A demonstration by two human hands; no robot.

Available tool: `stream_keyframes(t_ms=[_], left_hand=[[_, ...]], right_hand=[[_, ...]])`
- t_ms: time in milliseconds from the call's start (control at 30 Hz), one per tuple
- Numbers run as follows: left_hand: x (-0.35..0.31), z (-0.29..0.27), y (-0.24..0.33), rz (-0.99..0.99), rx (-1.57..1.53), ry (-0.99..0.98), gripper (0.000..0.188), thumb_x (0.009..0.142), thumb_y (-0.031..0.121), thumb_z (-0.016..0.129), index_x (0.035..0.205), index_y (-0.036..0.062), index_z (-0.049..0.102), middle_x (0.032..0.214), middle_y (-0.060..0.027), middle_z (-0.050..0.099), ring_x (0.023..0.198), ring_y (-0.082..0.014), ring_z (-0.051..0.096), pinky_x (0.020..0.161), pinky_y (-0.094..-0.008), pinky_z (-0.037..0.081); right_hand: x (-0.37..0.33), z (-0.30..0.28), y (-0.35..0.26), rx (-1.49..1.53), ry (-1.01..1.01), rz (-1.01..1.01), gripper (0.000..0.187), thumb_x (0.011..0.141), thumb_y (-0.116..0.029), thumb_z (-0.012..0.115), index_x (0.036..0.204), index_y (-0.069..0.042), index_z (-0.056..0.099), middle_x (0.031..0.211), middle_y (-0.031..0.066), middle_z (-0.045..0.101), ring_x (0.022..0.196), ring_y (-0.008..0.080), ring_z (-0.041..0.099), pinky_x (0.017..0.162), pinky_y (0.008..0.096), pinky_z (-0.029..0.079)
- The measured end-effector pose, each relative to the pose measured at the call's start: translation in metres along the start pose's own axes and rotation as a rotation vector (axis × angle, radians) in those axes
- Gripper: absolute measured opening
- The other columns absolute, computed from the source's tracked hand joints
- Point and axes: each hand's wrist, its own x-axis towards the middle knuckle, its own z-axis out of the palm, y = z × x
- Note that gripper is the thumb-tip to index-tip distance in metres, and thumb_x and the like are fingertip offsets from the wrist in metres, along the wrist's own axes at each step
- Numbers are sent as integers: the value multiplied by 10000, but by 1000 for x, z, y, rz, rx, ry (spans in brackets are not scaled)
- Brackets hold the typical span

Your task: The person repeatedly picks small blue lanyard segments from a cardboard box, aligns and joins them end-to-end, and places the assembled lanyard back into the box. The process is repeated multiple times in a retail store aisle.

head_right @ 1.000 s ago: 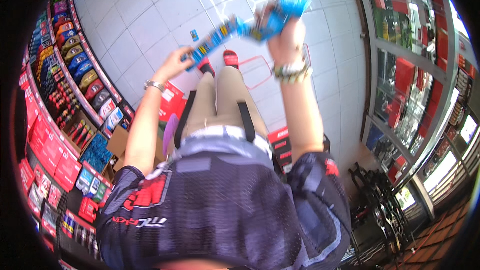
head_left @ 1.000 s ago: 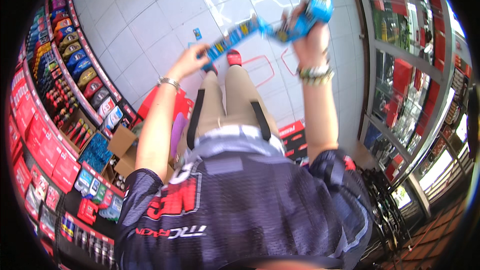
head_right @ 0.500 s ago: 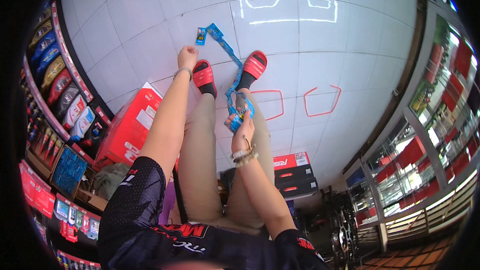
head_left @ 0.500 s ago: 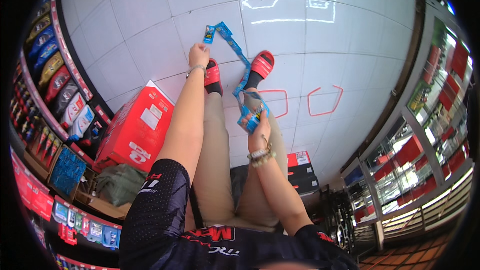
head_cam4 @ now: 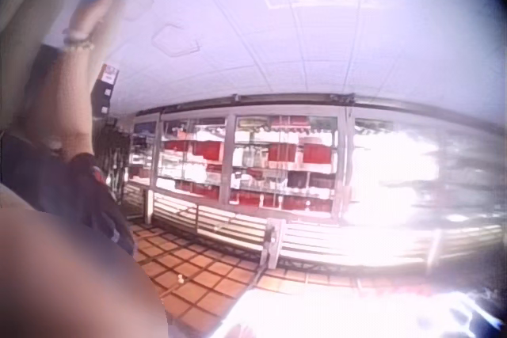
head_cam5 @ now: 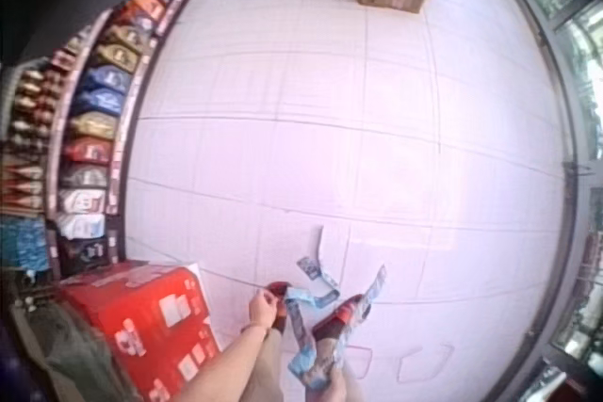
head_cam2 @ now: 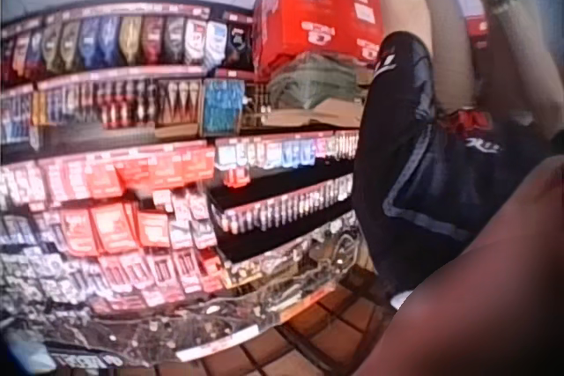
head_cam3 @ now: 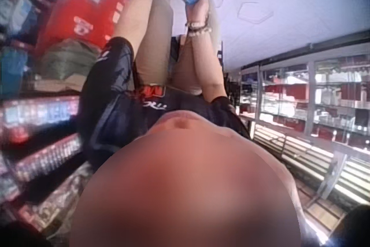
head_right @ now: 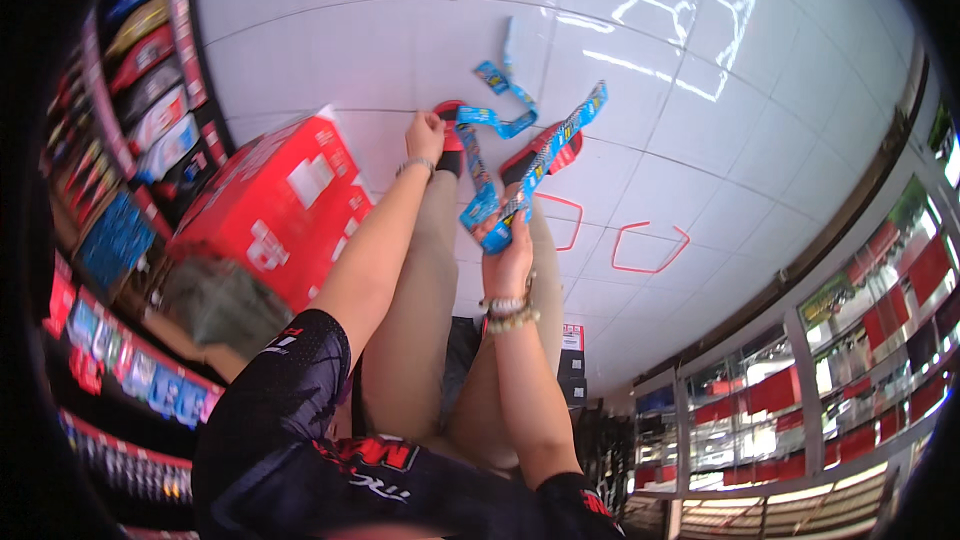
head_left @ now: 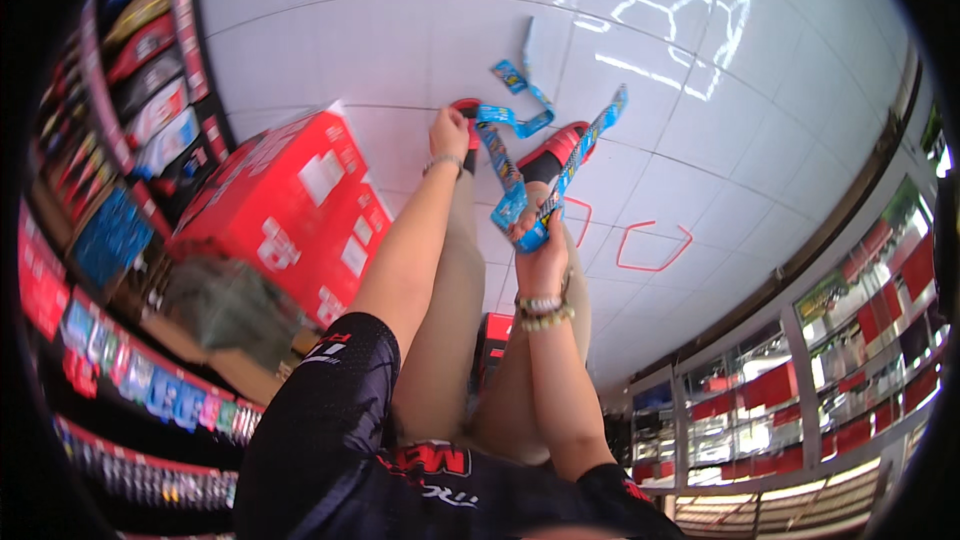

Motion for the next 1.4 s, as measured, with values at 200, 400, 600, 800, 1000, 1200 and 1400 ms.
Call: stream_keyframes(t_ms=[200,400,600,800,1000,1200,1400], left_hand=[[-85,-93,-36,-401,87,-150,179,770,230,676,870,83,666,874,-125,689,856,-266,660,795,-378,504],[2,30,-8,-211,112,-233,399,811,395,650,970,29,639,1039,-231,646,1000,-384,614,854,-475,495],[92,145,26,-339,204,-270,536,796,520,647,1052,50,660,1070,-229,646,1038,-378,616,847,-486,506],[75,126,34,-200,164,-169,333,848,360,607,990,64,665,1034,-193,665,985,-367,635,818,-476,513],[42,49,35,-156,150,-217,313,817,344,657,969,70,653,1015,-172,667,972,-338,639,807,-444,519],[78,134,35,135,366,-34,362,785,342,720,1014,81,617,1029,-147,625,959,-338,618,809,-444,515],[66,116,28,59,238,-168,283,858,309,641,992,63,596,997,-158,628,938,-345,620,797,-464,509]], right_hand=[[-27,12,8,86,294,-80,316,1004,-358,414,1077,-67,511,708,54,530,632,178,509,619,311,445],[-1,2,11,-203,377,-232,318,999,-354,433,1089,-58,505,717,49,516,621,158,497,595,287,446],[17,-24,-11,-49,301,-154,280,1021,-307,389,1112,-60,485,741,30,498,682,151,499,750,321,442],[24,-12,-14,-147,287,-154,306,1018,-317,398,1141,-47,472,742,39,501,679,155,495,726,316,435],[16,13,3,-324,264,-299,326,1008,-319,430,1117,-17,487,730,49,503,648,146,481,633,277,415],[25,5,-20,-221,247,-221,306,1018,-316,394,1140,-50,486,730,20,484,656,139,473,704,300,417],[29,-13,-24,-195,136,-145,288,1013,-307,411,1118,-52,497,750,24,493,660,145,484,739,314,427]])
